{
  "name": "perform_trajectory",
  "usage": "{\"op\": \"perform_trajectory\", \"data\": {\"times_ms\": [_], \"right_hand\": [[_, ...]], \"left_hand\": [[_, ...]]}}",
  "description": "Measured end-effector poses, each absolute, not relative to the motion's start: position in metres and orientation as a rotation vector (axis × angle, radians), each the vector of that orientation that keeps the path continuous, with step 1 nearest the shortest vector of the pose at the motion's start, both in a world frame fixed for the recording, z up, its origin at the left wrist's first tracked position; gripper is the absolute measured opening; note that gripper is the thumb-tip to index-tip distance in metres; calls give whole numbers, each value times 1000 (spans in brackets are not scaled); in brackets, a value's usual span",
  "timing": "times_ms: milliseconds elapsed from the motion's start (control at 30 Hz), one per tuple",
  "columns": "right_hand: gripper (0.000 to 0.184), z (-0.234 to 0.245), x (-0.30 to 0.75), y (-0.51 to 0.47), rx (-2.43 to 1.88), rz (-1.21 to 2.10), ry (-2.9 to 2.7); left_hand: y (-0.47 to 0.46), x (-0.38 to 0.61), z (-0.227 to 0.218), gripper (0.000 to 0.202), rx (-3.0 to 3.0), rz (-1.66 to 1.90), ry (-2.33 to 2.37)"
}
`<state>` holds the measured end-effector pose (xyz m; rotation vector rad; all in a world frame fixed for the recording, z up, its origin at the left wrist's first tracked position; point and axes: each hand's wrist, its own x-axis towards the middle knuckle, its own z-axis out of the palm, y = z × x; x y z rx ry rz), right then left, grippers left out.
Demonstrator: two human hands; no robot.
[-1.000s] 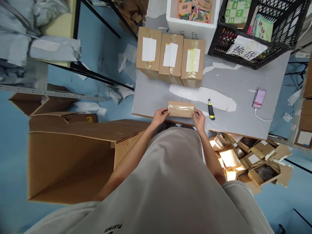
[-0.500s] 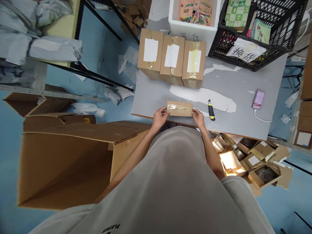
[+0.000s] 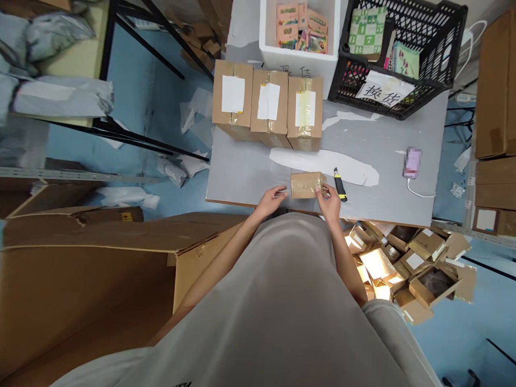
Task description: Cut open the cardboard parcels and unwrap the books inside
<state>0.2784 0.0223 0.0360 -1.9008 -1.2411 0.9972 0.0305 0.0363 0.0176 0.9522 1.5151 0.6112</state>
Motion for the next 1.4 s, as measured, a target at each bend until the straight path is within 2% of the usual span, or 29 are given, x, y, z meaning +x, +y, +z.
{"op": "perform_trajectory", "data": {"times_ms": [133,367,600,700,833,1133,1300,1400], "right_hand": [[72,36,276,25,-1835,1078,-1262],[79,14,256,32,-1749,1429,-1273],[81,2,279,36,-1721,1565,-1171],[85,0,311,33,-1774,1494,-1054],[93,-3,343,29,-1904,1291,-988],[76,12,323,33,-1840,1267,-1034],[67,24,279,38,-1641,1556,-1174],[62,26,259,44,-1523,1648,-1255]], "left_hand": [[35,33,25,36,958,697,1403],[31,-2,32,29,1048,704,1619],[18,3,30,34,1042,759,1523],[20,14,22,34,1059,734,1470],[30,27,5,47,1056,566,1594],[28,31,5,40,1066,678,1426],[26,-1,8,51,959,791,1522],[26,-28,0,51,872,803,1571]]}}
